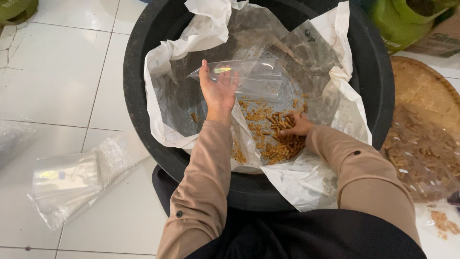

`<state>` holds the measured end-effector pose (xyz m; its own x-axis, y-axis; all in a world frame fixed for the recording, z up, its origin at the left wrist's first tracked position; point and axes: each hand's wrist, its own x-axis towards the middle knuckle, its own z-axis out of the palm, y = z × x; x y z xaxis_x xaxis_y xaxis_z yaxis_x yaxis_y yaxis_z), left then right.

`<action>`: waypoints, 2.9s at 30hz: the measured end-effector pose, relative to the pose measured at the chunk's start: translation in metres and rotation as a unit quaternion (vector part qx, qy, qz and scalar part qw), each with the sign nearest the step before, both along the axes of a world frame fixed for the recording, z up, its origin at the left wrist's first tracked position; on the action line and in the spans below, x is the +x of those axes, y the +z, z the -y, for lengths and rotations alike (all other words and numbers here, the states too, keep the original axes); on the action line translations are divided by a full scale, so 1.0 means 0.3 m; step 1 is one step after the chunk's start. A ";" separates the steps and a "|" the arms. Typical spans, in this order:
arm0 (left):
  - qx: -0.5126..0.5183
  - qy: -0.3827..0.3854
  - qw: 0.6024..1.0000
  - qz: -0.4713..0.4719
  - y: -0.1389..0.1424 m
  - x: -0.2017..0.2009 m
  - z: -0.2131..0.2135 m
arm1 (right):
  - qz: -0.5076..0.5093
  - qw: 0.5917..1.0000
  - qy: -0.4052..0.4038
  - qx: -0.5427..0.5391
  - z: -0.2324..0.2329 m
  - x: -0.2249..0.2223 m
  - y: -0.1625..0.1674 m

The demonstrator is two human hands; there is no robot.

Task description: The person sits on the floor with a large basin of brown snack pieces in front of them. They open small clear plastic bags, place handfuls of the snack pieces into each bag, and set filled bags aside on the floor, repeating the process.

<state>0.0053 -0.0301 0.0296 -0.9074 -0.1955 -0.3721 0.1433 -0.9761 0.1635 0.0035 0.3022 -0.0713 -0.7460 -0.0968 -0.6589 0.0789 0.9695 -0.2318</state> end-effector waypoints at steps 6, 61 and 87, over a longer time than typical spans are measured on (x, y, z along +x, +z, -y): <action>-0.003 -0.016 1.000 -0.005 -0.012 -0.017 -0.019 | -0.078 0.996 -0.021 -0.025 0.060 0.039 -0.018; -0.051 -0.057 0.973 0.216 -0.154 -0.015 -0.261 | 0.082 0.847 -0.091 -0.518 0.075 -0.214 0.439; -0.051 -0.100 0.988 0.102 -0.167 -0.066 -0.153 | -0.313 0.935 -0.024 -0.167 -0.086 -0.320 0.206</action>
<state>-0.0145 0.0157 -0.0205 -0.8396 -0.0657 -0.5393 -0.0977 -0.9582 0.2689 -0.0925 0.3281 -0.0095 -0.9841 -0.1750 -0.0305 -0.1316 0.8336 -0.5365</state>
